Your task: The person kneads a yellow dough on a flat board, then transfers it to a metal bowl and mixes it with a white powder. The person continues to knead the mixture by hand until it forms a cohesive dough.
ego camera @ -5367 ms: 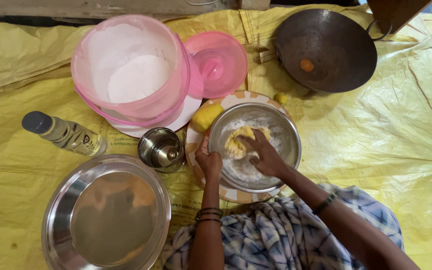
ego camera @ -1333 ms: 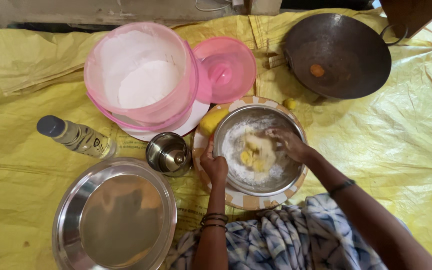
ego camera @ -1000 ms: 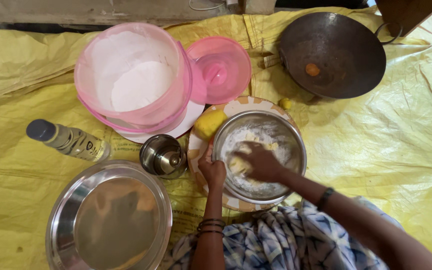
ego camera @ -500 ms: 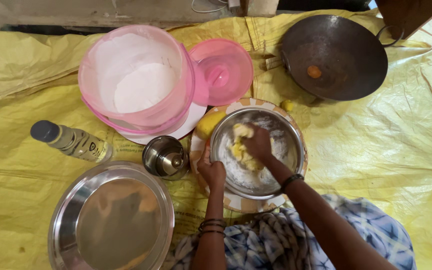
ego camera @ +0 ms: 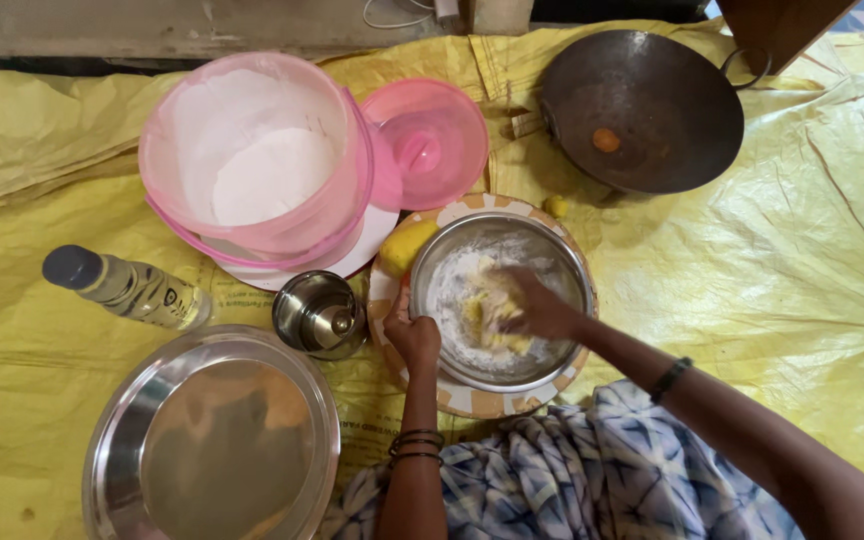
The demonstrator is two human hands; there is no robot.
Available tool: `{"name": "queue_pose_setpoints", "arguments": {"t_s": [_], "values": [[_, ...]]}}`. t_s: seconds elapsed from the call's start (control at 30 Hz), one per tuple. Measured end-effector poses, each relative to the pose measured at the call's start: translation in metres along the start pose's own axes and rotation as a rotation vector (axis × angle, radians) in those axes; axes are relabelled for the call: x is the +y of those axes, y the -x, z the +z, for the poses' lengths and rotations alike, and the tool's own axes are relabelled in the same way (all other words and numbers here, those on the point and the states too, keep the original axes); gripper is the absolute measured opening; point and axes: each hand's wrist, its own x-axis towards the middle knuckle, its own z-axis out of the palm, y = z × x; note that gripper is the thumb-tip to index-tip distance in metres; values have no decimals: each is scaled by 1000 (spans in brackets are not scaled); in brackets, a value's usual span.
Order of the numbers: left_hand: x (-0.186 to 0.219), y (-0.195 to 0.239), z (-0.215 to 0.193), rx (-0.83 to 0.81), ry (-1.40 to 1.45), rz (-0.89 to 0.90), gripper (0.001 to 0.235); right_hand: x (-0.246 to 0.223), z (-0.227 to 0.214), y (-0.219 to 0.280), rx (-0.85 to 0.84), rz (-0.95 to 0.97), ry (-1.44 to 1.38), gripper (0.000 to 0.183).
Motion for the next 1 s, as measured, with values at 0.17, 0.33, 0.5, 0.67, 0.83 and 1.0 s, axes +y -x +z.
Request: {"name": "queue_pose_setpoints", "arguments": {"t_s": [0.17, 0.33, 0.5, 0.67, 0.83, 1.0], "values": [[0, 1, -1, 7, -13, -47, 71, -57, 34, -5, -185, -96, 665, 71], [11, 5, -1, 24, -59, -1, 70, -57, 41, -25, -158, -260, 874, 56], [26, 8, -1, 25, -69, -209, 74, -43, 45, -57, 0, -48, 672, 60], [15, 3, 2, 20, -69, 11, 71, 6, 39, -66, 466, 311, 104, 62], [-1, -4, 2, 32, -40, 11, 70, 60, 11, -45, 377, 136, -722, 64], [5, -1, 3, 11, -55, -6, 71, 45, -16, 1, 211, 232, -719, 73]]}}
